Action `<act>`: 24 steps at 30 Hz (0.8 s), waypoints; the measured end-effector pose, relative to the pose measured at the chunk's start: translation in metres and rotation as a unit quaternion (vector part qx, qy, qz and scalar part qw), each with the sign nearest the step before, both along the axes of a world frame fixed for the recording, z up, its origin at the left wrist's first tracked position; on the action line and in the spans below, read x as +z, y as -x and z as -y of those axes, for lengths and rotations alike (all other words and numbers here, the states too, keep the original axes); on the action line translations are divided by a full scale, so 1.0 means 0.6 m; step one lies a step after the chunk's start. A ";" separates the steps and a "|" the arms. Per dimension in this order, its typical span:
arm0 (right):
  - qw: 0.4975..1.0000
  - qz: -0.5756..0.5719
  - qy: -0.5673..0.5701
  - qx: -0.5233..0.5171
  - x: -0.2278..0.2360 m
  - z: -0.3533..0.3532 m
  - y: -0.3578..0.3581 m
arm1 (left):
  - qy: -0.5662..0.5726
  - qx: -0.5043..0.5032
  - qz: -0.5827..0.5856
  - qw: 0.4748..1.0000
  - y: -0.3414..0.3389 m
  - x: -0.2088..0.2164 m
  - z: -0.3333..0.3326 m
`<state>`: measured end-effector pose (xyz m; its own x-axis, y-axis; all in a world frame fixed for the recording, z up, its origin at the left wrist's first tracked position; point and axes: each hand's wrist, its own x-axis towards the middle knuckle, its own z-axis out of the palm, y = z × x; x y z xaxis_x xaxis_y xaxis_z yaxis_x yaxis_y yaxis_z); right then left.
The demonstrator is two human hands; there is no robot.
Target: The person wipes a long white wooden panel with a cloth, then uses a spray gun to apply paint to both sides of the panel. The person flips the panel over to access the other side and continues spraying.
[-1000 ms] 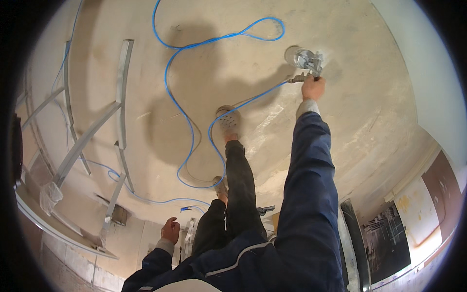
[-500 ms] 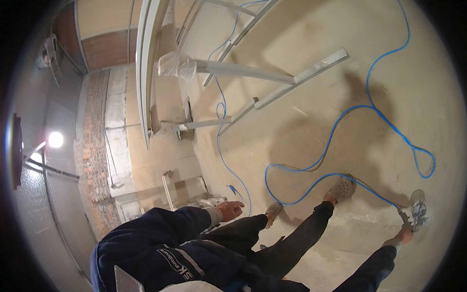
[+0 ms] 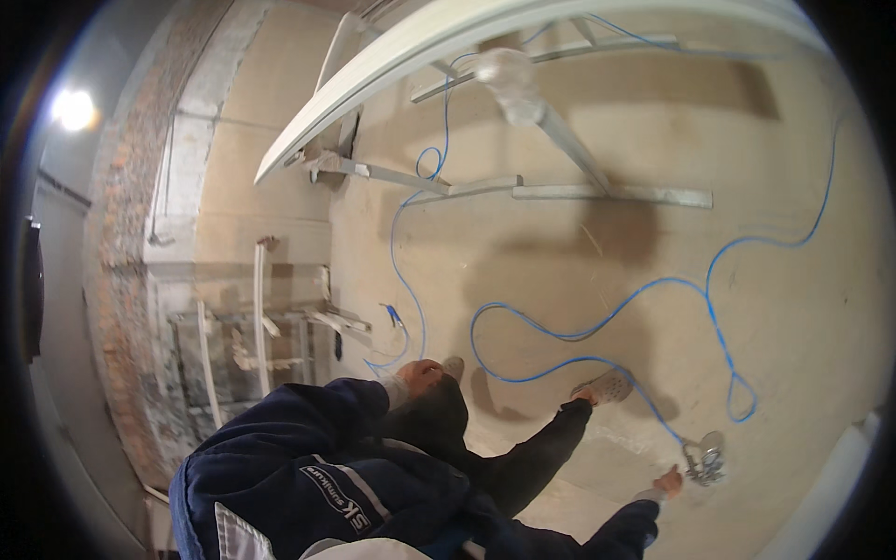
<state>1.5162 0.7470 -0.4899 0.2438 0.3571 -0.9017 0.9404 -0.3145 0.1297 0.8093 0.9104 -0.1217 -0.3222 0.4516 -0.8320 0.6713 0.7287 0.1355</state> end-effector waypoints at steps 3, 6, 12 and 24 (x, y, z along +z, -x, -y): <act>0.923 -0.082 -0.068 -0.369 0.063 -0.103 0.105 | -0.078 0.246 0.058 0.964 0.093 0.013 0.012; 0.761 -0.147 -0.134 -0.618 0.156 -0.217 0.245 | -0.149 0.446 0.100 0.877 0.203 0.023 0.005; 0.824 -0.222 -0.139 -0.503 0.447 -0.430 0.563 | -0.282 0.671 0.264 0.633 0.407 0.047 -0.158; 0.785 -0.567 -0.132 -0.210 1.069 -0.932 1.194 | -0.345 0.609 0.619 0.357 0.635 0.268 -0.596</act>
